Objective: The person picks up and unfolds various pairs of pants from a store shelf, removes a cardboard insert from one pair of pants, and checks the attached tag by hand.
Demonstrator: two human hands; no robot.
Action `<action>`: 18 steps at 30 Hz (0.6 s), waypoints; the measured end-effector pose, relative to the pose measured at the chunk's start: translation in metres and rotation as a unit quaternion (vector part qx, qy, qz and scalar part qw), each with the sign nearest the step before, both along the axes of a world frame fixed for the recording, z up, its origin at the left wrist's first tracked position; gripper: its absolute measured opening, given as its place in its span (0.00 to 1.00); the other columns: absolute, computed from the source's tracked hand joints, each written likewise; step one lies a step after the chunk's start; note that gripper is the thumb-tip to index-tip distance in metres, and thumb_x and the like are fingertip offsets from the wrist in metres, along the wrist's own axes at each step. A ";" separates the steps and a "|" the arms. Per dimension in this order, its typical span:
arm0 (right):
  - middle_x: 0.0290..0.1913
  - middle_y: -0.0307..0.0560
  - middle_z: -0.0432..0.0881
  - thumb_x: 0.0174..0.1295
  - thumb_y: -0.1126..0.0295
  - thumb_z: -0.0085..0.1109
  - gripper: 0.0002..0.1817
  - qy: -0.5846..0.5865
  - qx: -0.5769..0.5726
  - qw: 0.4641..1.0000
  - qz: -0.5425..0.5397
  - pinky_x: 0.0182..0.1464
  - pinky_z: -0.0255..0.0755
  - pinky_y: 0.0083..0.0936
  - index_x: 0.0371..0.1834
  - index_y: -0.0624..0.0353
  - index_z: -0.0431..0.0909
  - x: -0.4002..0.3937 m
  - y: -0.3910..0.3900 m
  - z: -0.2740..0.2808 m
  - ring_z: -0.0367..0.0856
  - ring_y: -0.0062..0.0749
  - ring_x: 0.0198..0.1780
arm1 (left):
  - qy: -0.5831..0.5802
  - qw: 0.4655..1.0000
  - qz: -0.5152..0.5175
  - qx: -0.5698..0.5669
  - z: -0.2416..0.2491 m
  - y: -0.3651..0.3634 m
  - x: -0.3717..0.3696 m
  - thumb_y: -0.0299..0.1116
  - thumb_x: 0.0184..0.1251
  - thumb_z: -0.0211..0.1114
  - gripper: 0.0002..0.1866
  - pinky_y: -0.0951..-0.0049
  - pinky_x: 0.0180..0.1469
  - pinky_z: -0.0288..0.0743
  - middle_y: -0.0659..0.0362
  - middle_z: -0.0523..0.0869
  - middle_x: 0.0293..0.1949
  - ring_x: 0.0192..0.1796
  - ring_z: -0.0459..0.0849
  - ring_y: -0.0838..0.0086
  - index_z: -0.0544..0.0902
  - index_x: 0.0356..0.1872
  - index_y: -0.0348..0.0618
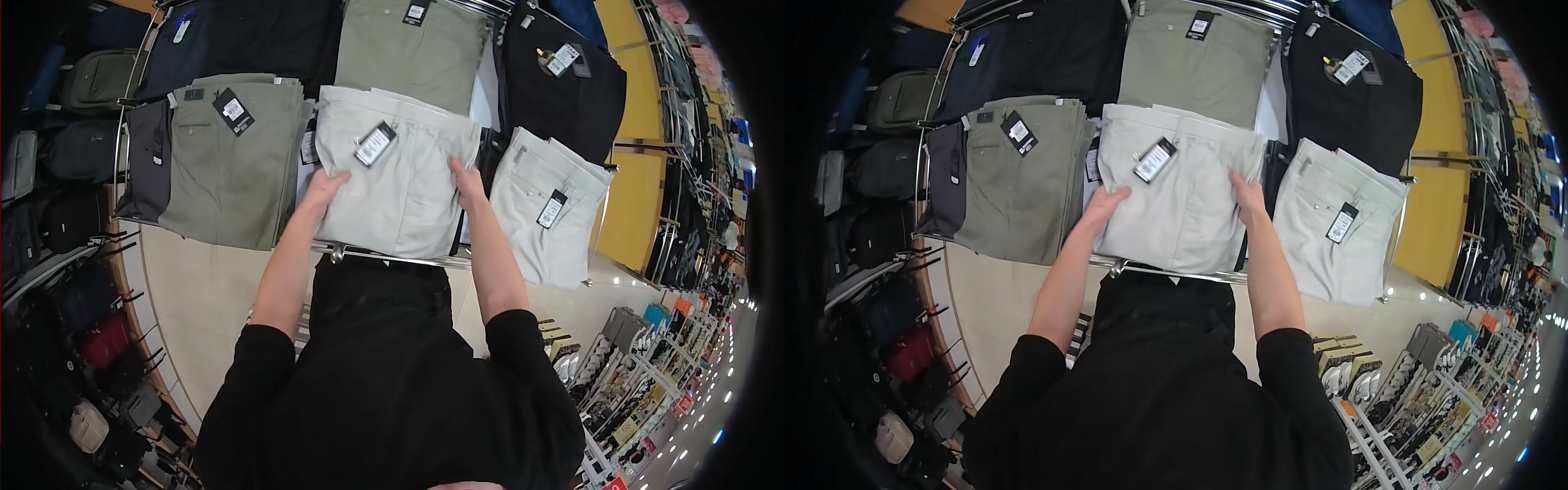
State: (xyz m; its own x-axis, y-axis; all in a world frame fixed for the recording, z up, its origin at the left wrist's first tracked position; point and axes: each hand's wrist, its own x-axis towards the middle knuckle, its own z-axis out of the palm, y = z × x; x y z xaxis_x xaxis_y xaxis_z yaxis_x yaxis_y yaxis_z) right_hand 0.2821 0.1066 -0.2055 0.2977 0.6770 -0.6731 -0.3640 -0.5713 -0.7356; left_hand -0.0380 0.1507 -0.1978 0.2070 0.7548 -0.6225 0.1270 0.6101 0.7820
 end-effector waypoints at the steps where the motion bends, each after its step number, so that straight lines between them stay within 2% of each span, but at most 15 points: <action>1: 0.55 0.55 0.75 0.60 0.62 0.59 0.30 -0.061 -0.069 0.996 0.009 0.55 0.69 0.32 0.60 0.72 0.65 0.002 0.000 -0.017 0.75 0.38 0.54 | 0.002 1.000 0.002 -0.001 -0.022 -0.003 -0.002 0.35 0.57 0.66 0.23 0.71 0.50 0.72 0.53 0.82 0.47 0.47 0.80 0.69 0.75 0.52 0.32; 2: 0.55 0.55 0.75 0.60 0.62 0.59 0.30 -0.059 -0.071 0.996 0.011 0.55 0.69 0.32 0.60 0.72 0.65 -0.001 0.001 -0.014 0.75 0.38 0.54 | 0.039 0.998 0.010 0.042 -0.039 -0.007 -0.003 0.34 0.56 0.66 0.22 0.70 0.49 0.73 0.52 0.83 0.45 0.46 0.81 0.68 0.76 0.50 0.32; 3: 0.53 0.56 0.76 0.60 0.61 0.60 0.30 -0.116 -0.085 0.989 0.030 0.54 0.70 0.32 0.59 0.73 0.66 -0.003 0.000 -0.007 0.76 0.38 0.53 | 0.076 0.993 0.018 0.085 -0.044 -0.008 -0.003 0.33 0.55 0.66 0.21 0.70 0.49 0.73 0.51 0.84 0.43 0.45 0.82 0.67 0.77 0.48 0.31; 5: 0.48 0.56 0.79 0.58 0.57 0.60 0.30 -0.194 -0.086 0.977 0.025 0.50 0.70 0.30 0.54 0.75 0.71 -0.009 0.000 -0.006 0.77 0.37 0.50 | 0.091 0.991 0.024 0.093 -0.052 -0.010 -0.005 0.33 0.55 0.66 0.21 0.69 0.48 0.73 0.50 0.85 0.42 0.44 0.82 0.67 0.78 0.47 0.30; 7: 0.48 0.56 0.79 0.59 0.57 0.60 0.30 -0.193 -0.076 0.978 0.021 0.50 0.70 0.29 0.54 0.74 0.71 -0.013 -0.001 -0.005 0.77 0.37 0.50 | 0.104 0.989 0.023 0.102 -0.039 -0.013 -0.002 0.33 0.55 0.66 0.20 0.68 0.47 0.74 0.49 0.85 0.41 0.44 0.83 0.66 0.78 0.46 0.30; 9: 0.48 0.56 0.79 0.59 0.57 0.59 0.29 -0.192 -0.061 0.979 0.012 0.50 0.70 0.29 0.53 0.74 0.71 -0.014 0.004 0.004 0.77 0.37 0.49 | 0.274 0.946 -0.095 0.147 -0.013 -0.012 0.000 0.32 0.53 0.67 0.19 0.68 0.46 0.74 0.49 0.85 0.39 0.43 0.84 0.65 0.79 0.43 0.30; 10: 0.48 0.56 0.79 0.59 0.57 0.59 0.29 -0.197 -0.092 0.976 0.030 0.51 0.69 0.29 0.54 0.75 0.71 -0.015 0.006 0.011 0.77 0.37 0.50 | 0.274 0.945 -0.100 0.147 -0.017 -0.015 -0.002 0.32 0.53 0.67 0.19 0.68 0.46 0.74 0.49 0.85 0.39 0.43 0.84 0.65 0.79 0.43 0.30; 12: 0.49 0.57 0.79 0.60 0.58 0.58 0.29 -0.201 -0.125 0.970 0.047 0.51 0.68 0.29 0.54 0.75 0.70 -0.016 0.001 0.012 0.77 0.37 0.51 | 0.112 0.990 -0.044 0.076 -0.028 -0.022 -0.009 0.31 0.52 0.68 0.18 0.69 0.44 0.75 0.49 0.85 0.39 0.41 0.84 0.67 0.80 0.42 0.29; 14: 0.49 0.58 0.79 0.61 0.58 0.56 0.29 -0.211 -0.029 0.975 0.068 0.53 0.67 0.29 0.55 0.76 0.70 -0.017 -0.008 -0.001 0.76 0.38 0.52 | 0.097 0.993 -0.058 0.034 -0.014 -0.026 -0.009 0.30 0.53 0.68 0.19 0.71 0.45 0.75 0.51 0.85 0.40 0.42 0.83 0.69 0.79 0.44 0.28; 16: 0.49 0.59 0.79 0.62 0.58 0.56 0.29 -0.242 -0.034 0.966 0.085 0.55 0.66 0.28 0.55 0.76 0.69 -0.011 -0.011 -0.020 0.76 0.39 0.53 | 0.082 0.994 -0.071 -0.005 -0.012 -0.025 -0.009 0.29 0.54 0.68 0.19 0.72 0.47 0.74 0.53 0.84 0.41 0.42 0.82 0.70 0.78 0.46 0.28; 18: 0.47 0.67 0.79 0.60 0.53 0.55 0.30 -0.280 -0.018 0.953 0.115 0.54 0.67 0.33 0.50 0.75 0.73 -0.004 -0.008 -0.032 0.77 0.50 0.53 | 0.070 0.996 -0.053 0.033 -0.025 -0.028 -0.013 0.29 0.54 0.68 0.19 0.72 0.46 0.74 0.53 0.85 0.40 0.41 0.82 0.70 0.79 0.44 0.27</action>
